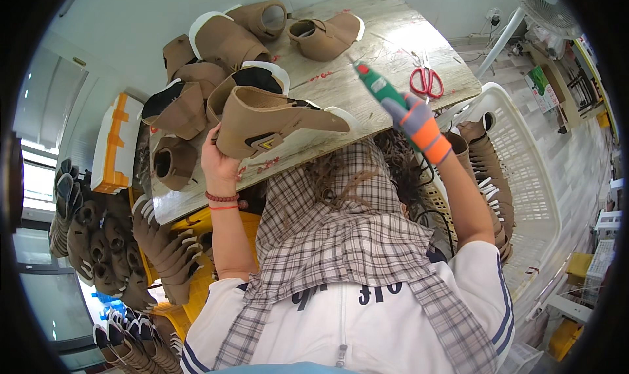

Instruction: The person uses a green rotary tool to trim the edges of a brown slip-on shoe, then switches to red-handled scissors to trim the interior lining. The person handles multiple shoes on a workbench, moving them between a table and a white basket.

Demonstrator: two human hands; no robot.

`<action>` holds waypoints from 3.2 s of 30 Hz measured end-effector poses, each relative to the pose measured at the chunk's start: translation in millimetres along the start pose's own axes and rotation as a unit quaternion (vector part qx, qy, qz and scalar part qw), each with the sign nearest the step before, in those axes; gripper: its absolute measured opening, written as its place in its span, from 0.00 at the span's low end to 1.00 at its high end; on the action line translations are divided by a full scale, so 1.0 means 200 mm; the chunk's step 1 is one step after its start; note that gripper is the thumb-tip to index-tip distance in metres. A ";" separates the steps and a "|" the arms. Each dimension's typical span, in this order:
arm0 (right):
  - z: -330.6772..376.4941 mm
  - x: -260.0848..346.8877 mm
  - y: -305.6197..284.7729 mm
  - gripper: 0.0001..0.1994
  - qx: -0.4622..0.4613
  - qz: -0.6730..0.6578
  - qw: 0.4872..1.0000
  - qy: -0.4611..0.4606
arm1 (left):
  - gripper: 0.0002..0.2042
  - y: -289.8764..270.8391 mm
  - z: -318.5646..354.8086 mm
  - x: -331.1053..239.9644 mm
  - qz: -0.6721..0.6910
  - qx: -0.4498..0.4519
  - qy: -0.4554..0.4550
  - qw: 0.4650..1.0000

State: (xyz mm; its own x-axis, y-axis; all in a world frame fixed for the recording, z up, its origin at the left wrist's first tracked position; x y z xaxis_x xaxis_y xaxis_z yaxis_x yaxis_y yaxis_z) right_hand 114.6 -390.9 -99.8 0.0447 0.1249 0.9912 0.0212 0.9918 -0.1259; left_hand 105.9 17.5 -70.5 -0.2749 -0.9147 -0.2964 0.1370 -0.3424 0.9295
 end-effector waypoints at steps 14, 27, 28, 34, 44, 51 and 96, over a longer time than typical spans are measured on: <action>0.44 0.37 0.23 0.28 0.040 0.354 0.895 -0.268 | 0.16 0.22 0.13 -0.07 -0.083 0.005 0.086 0.993; 0.49 0.40 0.25 0.27 0.051 0.335 0.889 -0.308 | 0.25 0.30 0.13 -0.06 -0.123 0.027 0.060 0.990; 0.49 0.41 0.25 0.27 0.052 0.332 0.889 -0.313 | 0.25 0.29 0.12 -0.06 -0.123 0.033 0.050 0.991; 0.50 0.42 0.25 0.28 0.055 0.322 0.879 -0.346 | 0.25 0.32 0.07 0.01 -0.085 0.090 -0.035 0.992; 0.51 0.48 0.30 0.29 0.070 0.291 0.884 -0.360 | 0.19 0.29 0.01 0.09 -0.123 0.014 -0.014 0.992; 0.48 0.46 0.33 0.29 0.083 0.208 0.927 -0.301 | 0.21 0.31 0.03 0.14 -0.109 0.076 0.024 0.991; 0.33 0.30 0.37 0.23 -0.016 -0.102 0.994 -0.043 | 0.07 0.16 0.05 0.52 -0.773 0.158 0.388 0.476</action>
State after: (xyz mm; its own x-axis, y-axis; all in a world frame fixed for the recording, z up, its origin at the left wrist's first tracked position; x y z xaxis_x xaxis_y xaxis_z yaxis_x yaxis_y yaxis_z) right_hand 53.5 -308.8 -47.4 -0.0484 -0.0746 0.9960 0.0525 0.9956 0.0771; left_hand 71.4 -86.9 -69.6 0.6364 0.5331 -0.5575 0.1582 -0.7975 -0.5821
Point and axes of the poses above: each hand's wrist, its own z-axis away from the middle knuckle, its own y-axis out of the palm, x = y × z, the point moved 5 cm from there along -z, towards the middle knuckle, and after that the axes turned 3 degrees about -z, right-handed, at the moved point
